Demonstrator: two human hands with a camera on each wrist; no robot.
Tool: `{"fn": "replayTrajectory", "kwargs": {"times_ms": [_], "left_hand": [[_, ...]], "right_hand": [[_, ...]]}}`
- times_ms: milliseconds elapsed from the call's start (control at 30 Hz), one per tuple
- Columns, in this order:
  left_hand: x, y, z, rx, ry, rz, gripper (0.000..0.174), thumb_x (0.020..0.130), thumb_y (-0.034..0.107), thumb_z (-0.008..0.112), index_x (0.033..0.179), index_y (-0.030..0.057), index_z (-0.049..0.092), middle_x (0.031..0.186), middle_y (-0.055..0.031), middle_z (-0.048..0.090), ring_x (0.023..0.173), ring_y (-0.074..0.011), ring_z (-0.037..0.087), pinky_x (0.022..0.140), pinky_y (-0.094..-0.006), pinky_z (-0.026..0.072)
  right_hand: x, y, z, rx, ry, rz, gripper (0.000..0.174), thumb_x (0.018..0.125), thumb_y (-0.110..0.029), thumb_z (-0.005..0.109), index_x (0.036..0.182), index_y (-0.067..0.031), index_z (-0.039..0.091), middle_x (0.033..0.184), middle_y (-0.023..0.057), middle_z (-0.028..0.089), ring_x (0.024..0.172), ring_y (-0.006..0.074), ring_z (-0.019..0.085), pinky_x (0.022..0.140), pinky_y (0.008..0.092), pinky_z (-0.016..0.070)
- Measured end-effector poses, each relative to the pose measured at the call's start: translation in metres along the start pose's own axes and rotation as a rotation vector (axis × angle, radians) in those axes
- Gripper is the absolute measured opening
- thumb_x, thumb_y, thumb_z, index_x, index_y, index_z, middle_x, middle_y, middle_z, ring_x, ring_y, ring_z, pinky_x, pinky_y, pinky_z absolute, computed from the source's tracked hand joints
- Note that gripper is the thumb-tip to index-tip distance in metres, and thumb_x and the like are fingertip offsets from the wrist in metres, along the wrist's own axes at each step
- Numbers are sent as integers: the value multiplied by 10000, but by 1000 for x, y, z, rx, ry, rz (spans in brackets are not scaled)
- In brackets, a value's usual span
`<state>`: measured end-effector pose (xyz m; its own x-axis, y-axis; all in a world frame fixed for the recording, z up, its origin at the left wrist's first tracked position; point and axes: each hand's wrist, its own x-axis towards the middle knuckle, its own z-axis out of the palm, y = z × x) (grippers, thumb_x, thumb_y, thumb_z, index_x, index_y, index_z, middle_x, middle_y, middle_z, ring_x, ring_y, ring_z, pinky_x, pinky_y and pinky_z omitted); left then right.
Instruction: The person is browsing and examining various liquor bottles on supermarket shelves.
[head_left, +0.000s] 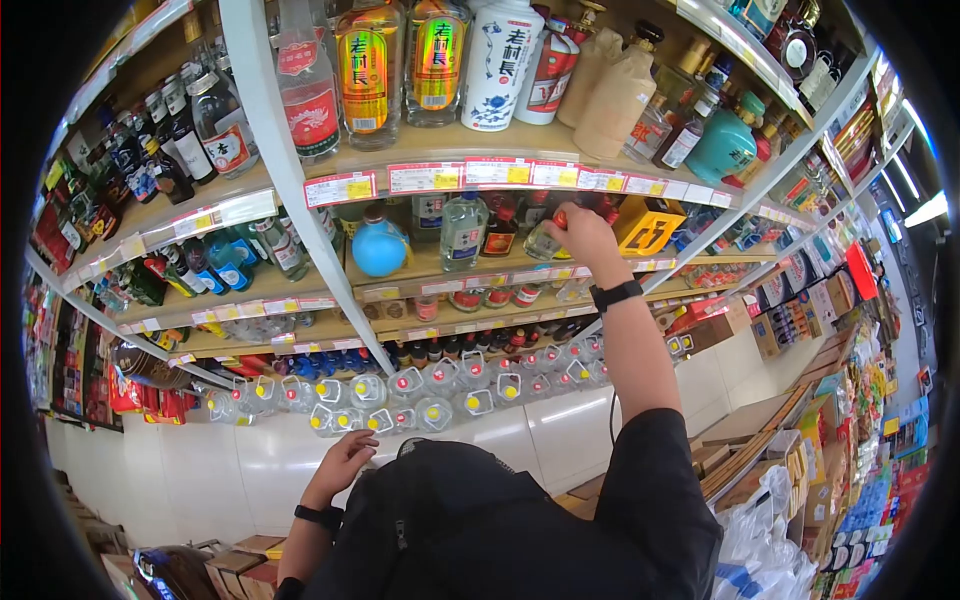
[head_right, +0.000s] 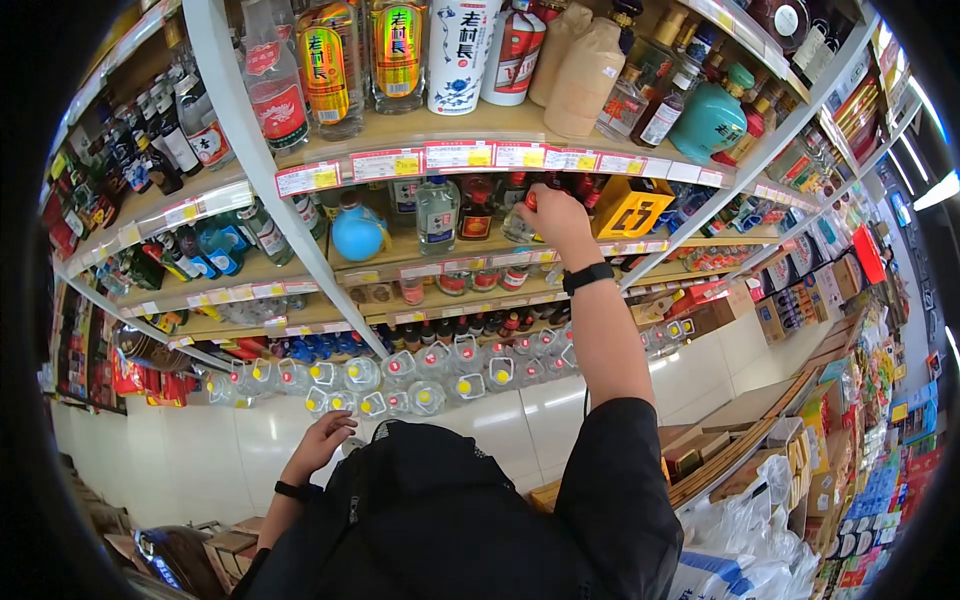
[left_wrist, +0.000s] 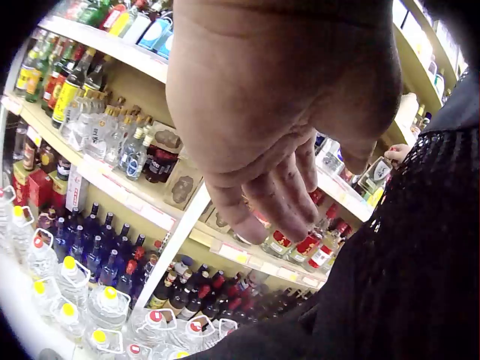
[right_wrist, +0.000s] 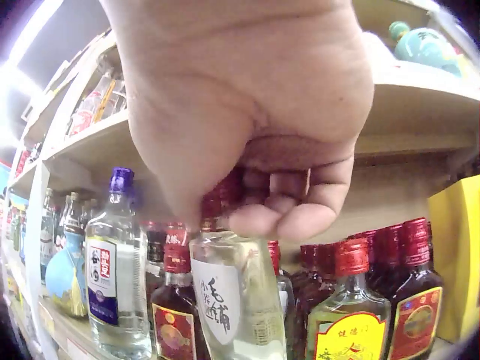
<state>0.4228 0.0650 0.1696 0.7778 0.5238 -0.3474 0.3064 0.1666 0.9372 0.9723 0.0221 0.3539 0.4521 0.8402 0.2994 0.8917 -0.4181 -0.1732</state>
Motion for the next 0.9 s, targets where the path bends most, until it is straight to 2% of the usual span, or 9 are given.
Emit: {"fn": "replayTrajectory", "kwargs": {"times_ms": [100, 200, 300, 500, 600, 733, 833, 900], "left_hand": [[-5, 0, 1, -17, 22, 8, 373, 941, 99, 577, 1297, 16, 504, 1133, -105, 641, 1009, -159, 607, 910, -304, 477], [-9, -2, 0, -32, 42, 24, 356, 946, 99, 572, 1287, 17, 512, 1124, -103, 645, 1011, -161, 610, 912, -308, 477], [-10, -5, 1, -23, 54, 26, 345, 949, 102, 570, 1279, 19, 516, 1112, -98, 651, 1010, -164, 614, 914, -310, 477], [-16, 4, 4, -14, 59, 9, 326, 953, 100, 566, 1268, 25, 529, 1104, -92, 658, 1010, -163, 615, 914, -306, 474], [-16, 3, 3, -15, 54, 6, 317, 953, 101, 567, 1259, 24, 537, 1100, -88, 660, 1009, -159, 615, 915, -302, 473], [-14, -3, 2, -33, 49, 13, 308, 952, 102, 570, 1246, 14, 542, 1097, -82, 664, 1002, -153, 618, 911, -297, 475], [-12, -9, 2, -23, 48, 13, 285, 957, 84, 556, 1221, -19, 529, 1086, -110, 665, 1018, -185, 627, 915, -315, 491], [-12, -8, 4, -16, 54, 7, 277, 958, 88, 557, 1213, -17, 535, 1081, -105, 666, 1015, -180, 626, 913, -311, 492]], "right_hand": [[15, 4, 13, -53, -36, -2, 382, 832, -412, 656, 992, -67, 622, 796, 173, 674, 795, 371, 662, 698, 464, 536], [29, 8, 28, -77, -47, 5, 364, 813, -409, 676, 937, -68, 644, 825, 181, 669, 793, 373, 646, 690, 467, 519], [37, 12, 40, -116, -27, -59, 417, 813, -415, 659, 1034, -62, 628, 924, 160, 685, 887, 332, 662, 743, 446, 543], [50, 20, 63, -226, 29, -94, 426, 822, -410, 657, 1064, -62, 618, 968, 140, 681, 922, 294, 663, 751, 429, 549], [49, 17, 68, -143, 21, 44, 383, 818, -372, 680, 1126, -153, 622, 975, 146, 682, 908, 337, 656, 786, 440, 533], [50, 21, 79, -87, 62, 96, 429, 825, -389, 680, 1142, -109, 610, 1027, 158, 678, 939, 342, 652, 796, 438, 532], [46, 16, 75, -30, 90, 153, 438, 823, -398, 682, 1119, -82, 616, 1041, 163, 677, 955, 336, 650, 801, 440, 530], [40, 10, 64, -22, 101, 173, 435, 824, -410, 681, 1093, -72, 627, 999, 165, 683, 931, 339, 655, 782, 442, 531]]}}
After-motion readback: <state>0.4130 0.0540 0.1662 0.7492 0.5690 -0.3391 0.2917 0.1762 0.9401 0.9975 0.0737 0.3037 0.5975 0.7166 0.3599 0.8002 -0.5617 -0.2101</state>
